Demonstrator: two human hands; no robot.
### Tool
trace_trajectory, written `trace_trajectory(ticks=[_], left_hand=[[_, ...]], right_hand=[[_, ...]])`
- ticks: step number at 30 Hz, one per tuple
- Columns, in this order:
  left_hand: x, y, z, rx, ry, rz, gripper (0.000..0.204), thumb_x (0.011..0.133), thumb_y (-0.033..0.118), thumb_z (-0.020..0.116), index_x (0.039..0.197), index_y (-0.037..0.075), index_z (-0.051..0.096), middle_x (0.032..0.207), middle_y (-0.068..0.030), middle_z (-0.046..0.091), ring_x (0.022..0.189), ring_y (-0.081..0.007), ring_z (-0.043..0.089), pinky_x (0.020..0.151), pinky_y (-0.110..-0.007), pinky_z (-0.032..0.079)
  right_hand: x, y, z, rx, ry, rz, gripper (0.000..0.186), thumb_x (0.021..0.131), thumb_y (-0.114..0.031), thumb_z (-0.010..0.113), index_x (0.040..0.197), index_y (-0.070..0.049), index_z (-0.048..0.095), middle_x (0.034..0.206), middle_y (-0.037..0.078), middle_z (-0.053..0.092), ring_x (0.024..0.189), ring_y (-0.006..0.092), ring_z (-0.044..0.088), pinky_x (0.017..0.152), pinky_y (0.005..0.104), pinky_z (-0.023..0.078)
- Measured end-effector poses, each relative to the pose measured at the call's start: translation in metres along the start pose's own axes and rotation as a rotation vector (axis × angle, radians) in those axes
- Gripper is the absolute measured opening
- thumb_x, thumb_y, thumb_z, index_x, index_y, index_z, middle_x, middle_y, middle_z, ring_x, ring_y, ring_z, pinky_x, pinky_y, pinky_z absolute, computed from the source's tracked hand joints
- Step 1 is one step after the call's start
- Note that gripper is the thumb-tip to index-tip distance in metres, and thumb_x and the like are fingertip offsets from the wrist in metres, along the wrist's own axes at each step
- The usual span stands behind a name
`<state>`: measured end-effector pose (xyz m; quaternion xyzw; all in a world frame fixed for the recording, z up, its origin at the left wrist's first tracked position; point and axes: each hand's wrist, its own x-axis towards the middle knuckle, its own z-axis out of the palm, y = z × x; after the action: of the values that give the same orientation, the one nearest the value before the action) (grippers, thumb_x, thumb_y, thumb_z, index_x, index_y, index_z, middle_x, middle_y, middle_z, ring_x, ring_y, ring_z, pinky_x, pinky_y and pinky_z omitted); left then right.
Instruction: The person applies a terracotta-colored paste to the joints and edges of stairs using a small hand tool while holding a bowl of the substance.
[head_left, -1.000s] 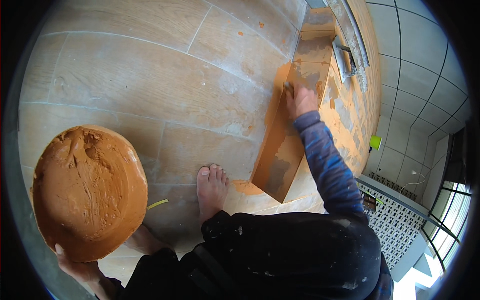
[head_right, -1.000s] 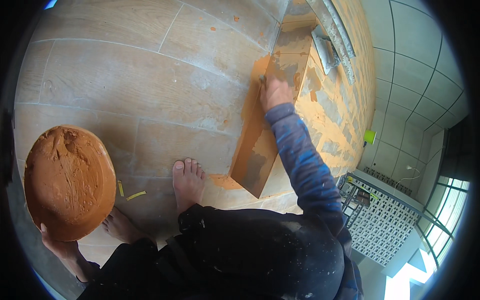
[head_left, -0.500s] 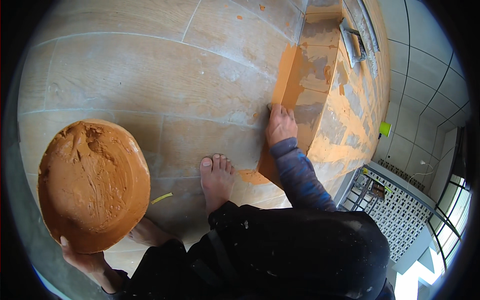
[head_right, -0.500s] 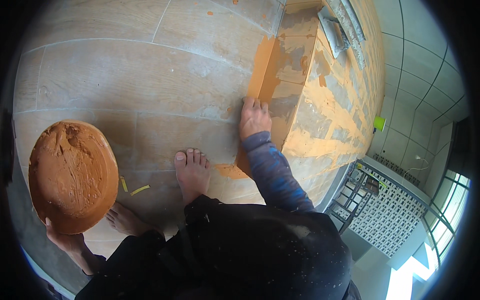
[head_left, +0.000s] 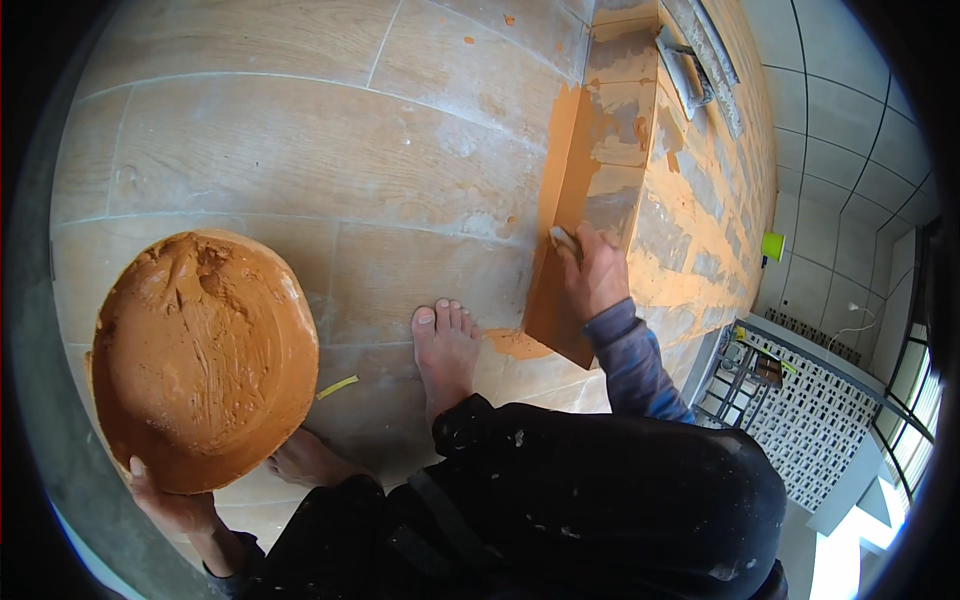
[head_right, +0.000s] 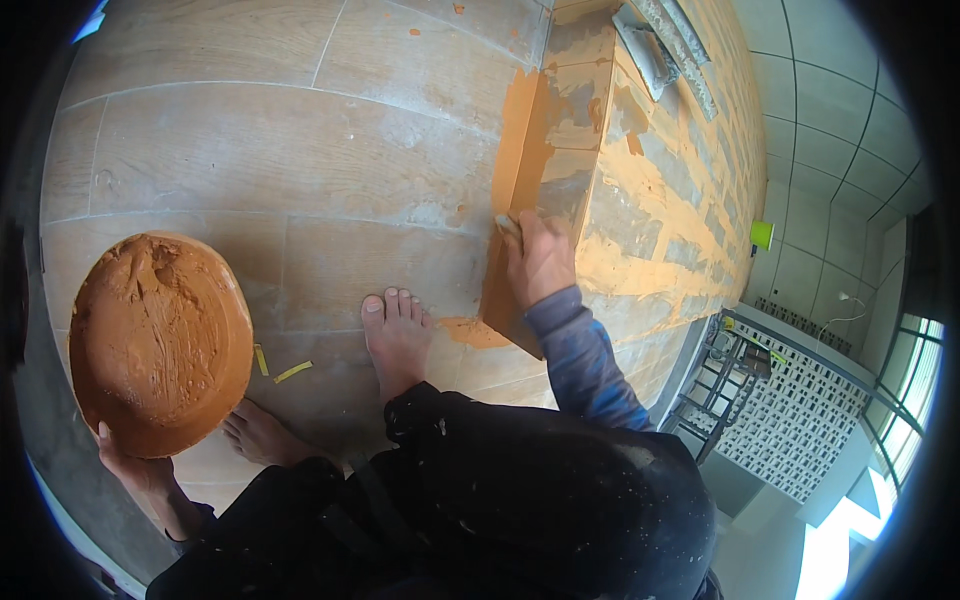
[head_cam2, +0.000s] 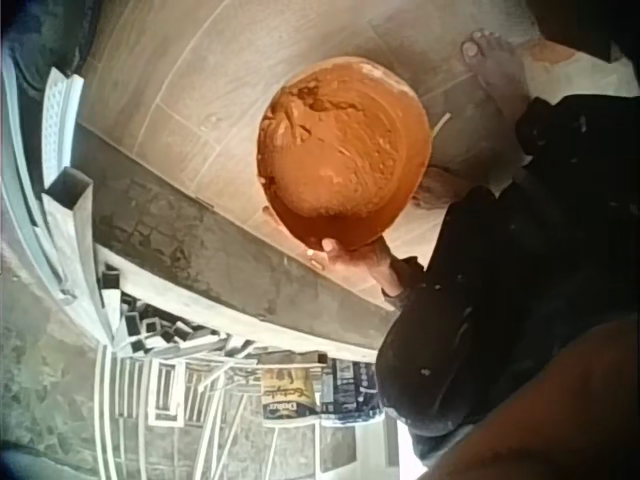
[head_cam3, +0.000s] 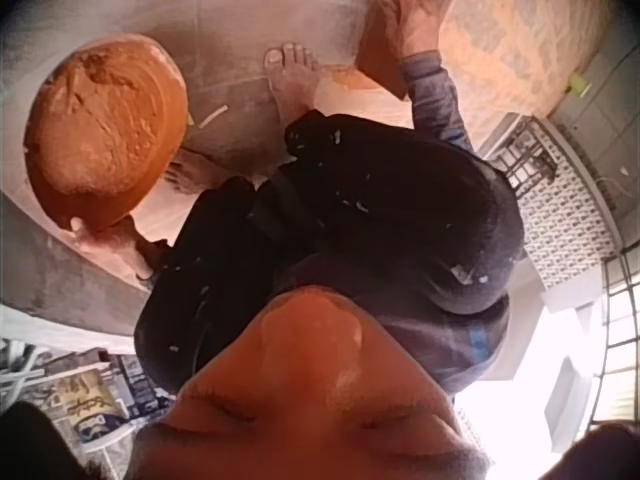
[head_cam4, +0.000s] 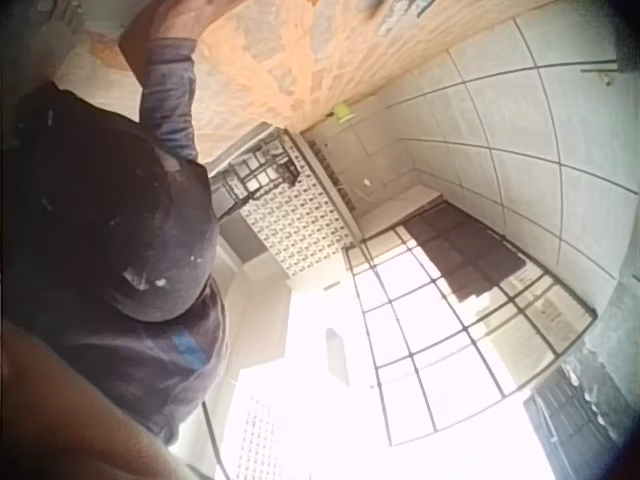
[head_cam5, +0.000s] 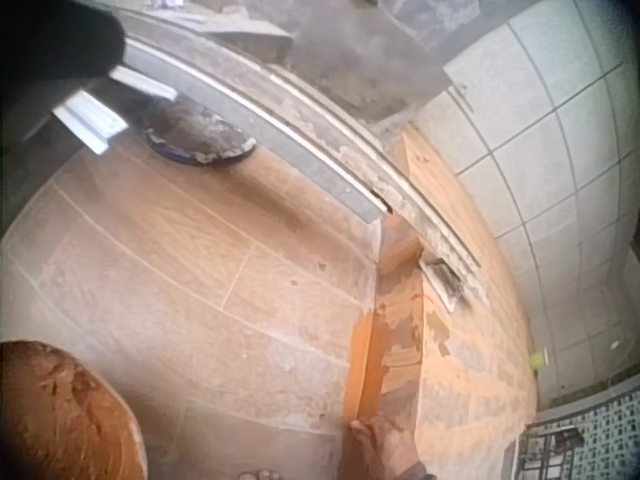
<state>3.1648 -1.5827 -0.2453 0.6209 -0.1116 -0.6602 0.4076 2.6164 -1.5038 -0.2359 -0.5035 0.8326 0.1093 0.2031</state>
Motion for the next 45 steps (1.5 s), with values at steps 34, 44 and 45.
trace_trajectory(ticks=[34,44,45], left_hand=[[0.012,-0.007,0.018,0.372,-0.103,0.064,0.068,0.107,0.045,0.034,0.155,-0.003,0.035,0.156,-0.0174,0.043,0.144,-0.0309,0.041,0.121,-0.046,0.031],[0.012,-0.022,-0.024,0.302,-0.021,0.099,0.068,0.108,0.045,0.034,0.154,-0.004,0.036,0.155,-0.0183,0.045,0.144,-0.0312,0.042,0.120,-0.047,0.033],[0.015,-0.021,-0.025,0.295,-0.060,0.091,0.068,0.108,0.045,0.034,0.155,-0.004,0.035,0.155,-0.0182,0.045,0.143,-0.0313,0.043,0.120,-0.047,0.033]], right_hand=[[0.302,0.077,0.020,-0.497,0.276,-0.166,0.013,0.090,-0.008,0.059,0.094,-0.004,0.071,0.099,0.015,0.075,0.103,0.0351,0.067,0.089,0.0453,0.055],[0.198,0.038,0.057,-0.318,0.249,0.073,0.013,0.090,-0.007,0.063,0.102,-0.002,0.063,0.099,0.020,0.073,0.099,0.0397,0.067,0.086,0.0474,0.056],[0.181,0.035,0.053,-0.322,0.172,0.091,0.015,0.089,-0.009,0.065,0.103,-0.003,0.062,0.099,0.022,0.073,0.098,0.0418,0.067,0.085,0.0494,0.056]])
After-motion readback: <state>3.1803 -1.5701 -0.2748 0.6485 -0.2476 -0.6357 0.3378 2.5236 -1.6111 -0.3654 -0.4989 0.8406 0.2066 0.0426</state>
